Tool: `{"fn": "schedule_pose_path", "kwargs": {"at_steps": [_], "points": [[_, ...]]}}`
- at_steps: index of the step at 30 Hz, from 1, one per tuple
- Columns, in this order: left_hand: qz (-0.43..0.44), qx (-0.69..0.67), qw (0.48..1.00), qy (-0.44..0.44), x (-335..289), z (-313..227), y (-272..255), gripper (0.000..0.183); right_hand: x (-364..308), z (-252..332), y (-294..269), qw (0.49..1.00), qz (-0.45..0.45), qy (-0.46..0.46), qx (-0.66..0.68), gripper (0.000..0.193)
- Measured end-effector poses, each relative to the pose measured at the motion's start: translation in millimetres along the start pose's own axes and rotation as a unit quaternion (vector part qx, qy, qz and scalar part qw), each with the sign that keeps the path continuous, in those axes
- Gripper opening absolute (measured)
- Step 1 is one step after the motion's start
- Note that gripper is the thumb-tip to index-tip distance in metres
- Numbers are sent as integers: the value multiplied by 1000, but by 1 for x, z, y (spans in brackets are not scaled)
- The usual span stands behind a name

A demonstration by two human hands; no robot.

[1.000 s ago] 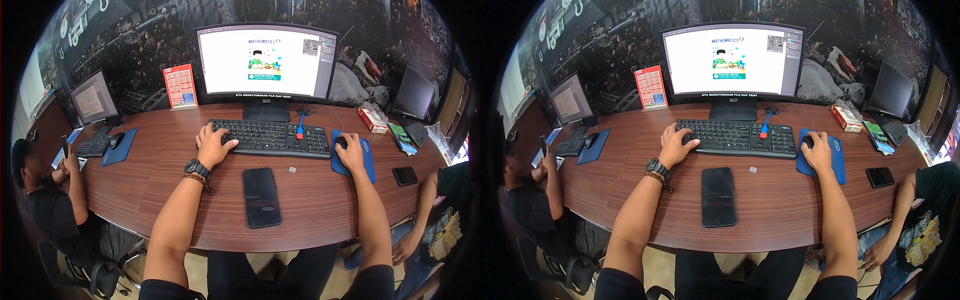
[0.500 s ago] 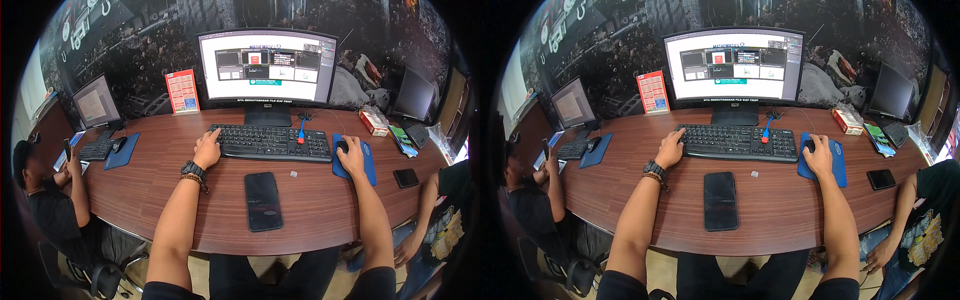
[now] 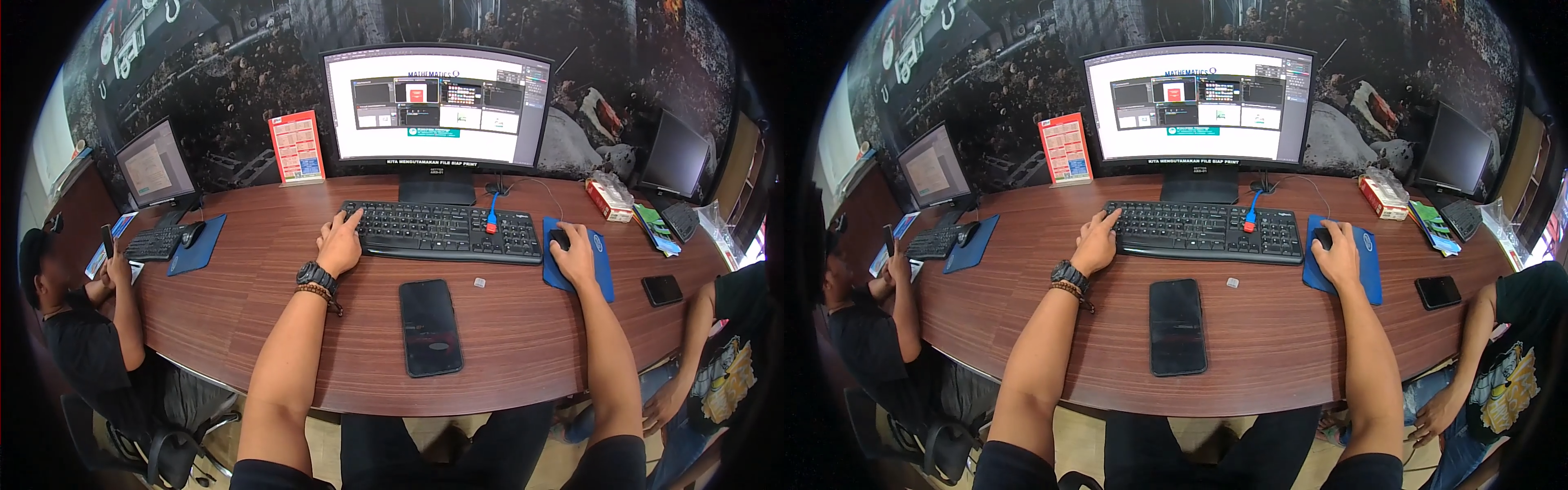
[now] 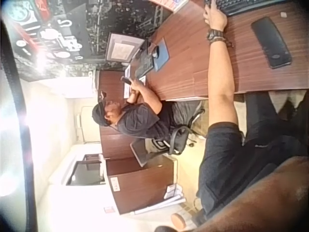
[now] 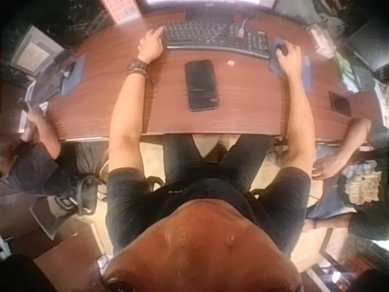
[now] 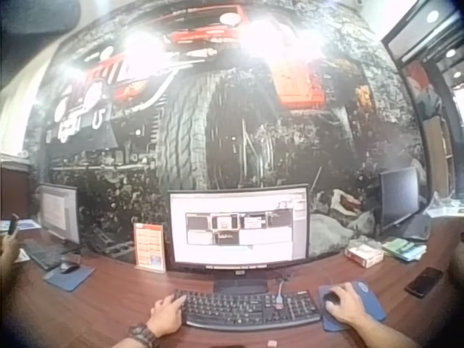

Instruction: Design a school mathematics book banner or document layout using graphics editing software.

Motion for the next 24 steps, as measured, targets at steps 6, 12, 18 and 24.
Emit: {"fn": "schedule_pose_path", "kwargs": {"at_steps": [6,12,18,24], "points": [[-3,5,1000,6,0,1,1,54,0,0,0,1000,1,5,5,44],[-3,7,1000,4,0,0,1,53,0,0,0,1000,-2,3,4,44],[9,2,1000,9,1,1,3,53,-1,-2,0,1000,2,7,2,43],[-15,-19,1000,-3,1,2,1,54,0,1,1,1000,-1,8,4,43]]}}
Point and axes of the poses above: each hand's wrist, its own x-axis towards the middle knuckle, its own y-axis out of the palm, z = x × y, the point moved 5 cm from there along x, towards the middle knuckle, and after that the axes turned 3 degrees about -z, right-handed, at the moved point
